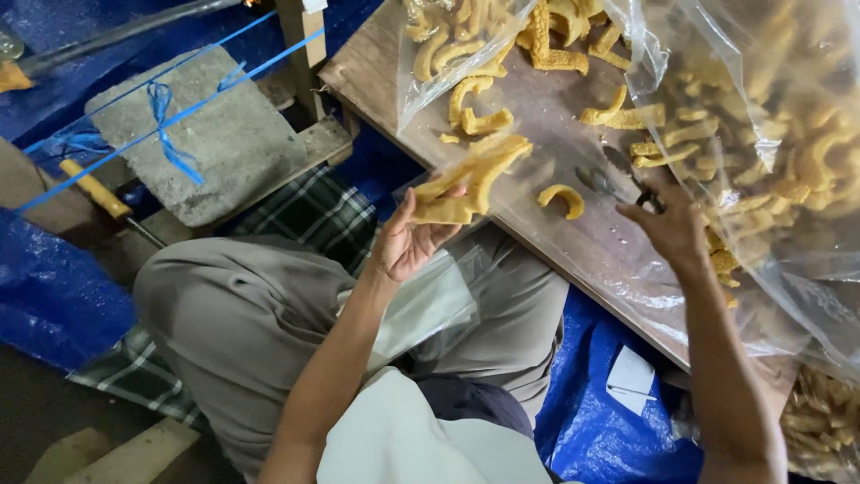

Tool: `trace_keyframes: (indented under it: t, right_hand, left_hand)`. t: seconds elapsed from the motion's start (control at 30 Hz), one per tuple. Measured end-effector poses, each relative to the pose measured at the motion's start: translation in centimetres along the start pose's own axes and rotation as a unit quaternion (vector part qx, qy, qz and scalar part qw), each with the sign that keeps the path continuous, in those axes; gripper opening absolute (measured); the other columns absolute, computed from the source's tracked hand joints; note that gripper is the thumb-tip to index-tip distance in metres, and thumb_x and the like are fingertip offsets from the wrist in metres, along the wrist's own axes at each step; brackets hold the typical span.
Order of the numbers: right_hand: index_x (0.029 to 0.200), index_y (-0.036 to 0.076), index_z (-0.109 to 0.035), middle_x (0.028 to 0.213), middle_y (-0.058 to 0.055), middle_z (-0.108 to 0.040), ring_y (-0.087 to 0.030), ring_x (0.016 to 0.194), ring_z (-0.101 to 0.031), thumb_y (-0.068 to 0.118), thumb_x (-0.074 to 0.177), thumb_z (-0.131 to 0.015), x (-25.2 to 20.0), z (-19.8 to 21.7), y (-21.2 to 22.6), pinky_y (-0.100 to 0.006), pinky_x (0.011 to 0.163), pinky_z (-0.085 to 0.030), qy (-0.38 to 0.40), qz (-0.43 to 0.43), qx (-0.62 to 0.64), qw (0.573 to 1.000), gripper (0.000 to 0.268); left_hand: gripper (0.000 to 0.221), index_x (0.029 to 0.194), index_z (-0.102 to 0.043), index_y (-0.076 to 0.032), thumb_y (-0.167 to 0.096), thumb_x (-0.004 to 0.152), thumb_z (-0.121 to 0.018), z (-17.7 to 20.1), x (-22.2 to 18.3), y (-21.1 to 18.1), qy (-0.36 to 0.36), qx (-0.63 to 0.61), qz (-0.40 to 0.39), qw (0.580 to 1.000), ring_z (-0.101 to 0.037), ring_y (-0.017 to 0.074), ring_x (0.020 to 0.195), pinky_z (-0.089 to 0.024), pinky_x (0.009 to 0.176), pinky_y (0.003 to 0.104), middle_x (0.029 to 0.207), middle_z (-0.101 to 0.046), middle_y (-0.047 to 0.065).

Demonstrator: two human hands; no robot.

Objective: A person is manually packaging fried snacks into small plastic bags using tongs and a heat sealer.

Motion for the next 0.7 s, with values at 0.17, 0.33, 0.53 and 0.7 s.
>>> trace_keyframes:
  t: [0.17,0.33,0.53,0.7]
  right_hand:
    - [0.133,0.01,-0.07,0.133,-0.019,-0.062,-0.037,0.121,-0.052,0.047,0.083,-0.083,0.5,0.0,2.2,-0.055,0.102,-0.035,-0.143,0.165,-0.119,0.969,0.063]
    - [0.103,0.016,-0.081,0.106,-0.007,-0.075,-0.026,0.102,-0.072,0.015,0.089,-0.09,-5.0,3.2,16.0,-0.034,0.097,-0.052,-0.123,0.325,0.137,0.928,0.016]
    - [0.102,0.008,-0.08,0.096,-0.022,-0.071,-0.04,0.084,-0.07,0.01,0.087,-0.084,-6.3,1.2,21.0,-0.045,0.078,-0.051,-0.022,0.487,0.078,0.87,0.015]
    - [0.103,0.024,-0.08,0.106,0.001,-0.071,-0.019,0.093,-0.063,0.023,0.09,-0.087,-6.1,1.5,18.2,-0.031,0.095,-0.042,-0.125,0.413,0.028,0.902,0.015]
  left_hand:
    - [0.054,0.154,-0.041,-0.006,-0.026,0.107,-0.059,-0.3,-0.2,1.0,-0.041,0.029,0.029,0.998,-0.065,0.0329,0.125,-0.059,0.106,0.042,0.146,-0.056,0.021]
    - [0.061,0.153,-0.046,-0.008,-0.043,0.104,-0.057,2.8,-0.3,1.7,-0.142,0.18,0.049,0.972,-0.066,0.0336,0.123,-0.063,0.097,0.042,0.147,-0.055,0.027]
    - [0.065,0.156,-0.043,-0.009,-0.047,0.105,-0.054,2.6,-1.0,1.3,-0.168,0.172,0.058,0.969,-0.07,0.0335,0.116,-0.065,0.092,0.041,0.144,-0.058,0.026]
    - [0.065,0.154,-0.045,-0.01,-0.046,0.102,-0.059,1.6,-0.5,1.3,-0.17,0.245,0.043,0.953,-0.07,0.0326,0.115,-0.065,0.092,0.04,0.145,-0.057,0.027]
Point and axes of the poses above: each hand's wrist, its own x-axis towards the middle knuckle, its own z-axis out of the back of the hand, y = z × x, the point moved 8 cm from there along x, towards the middle knuckle
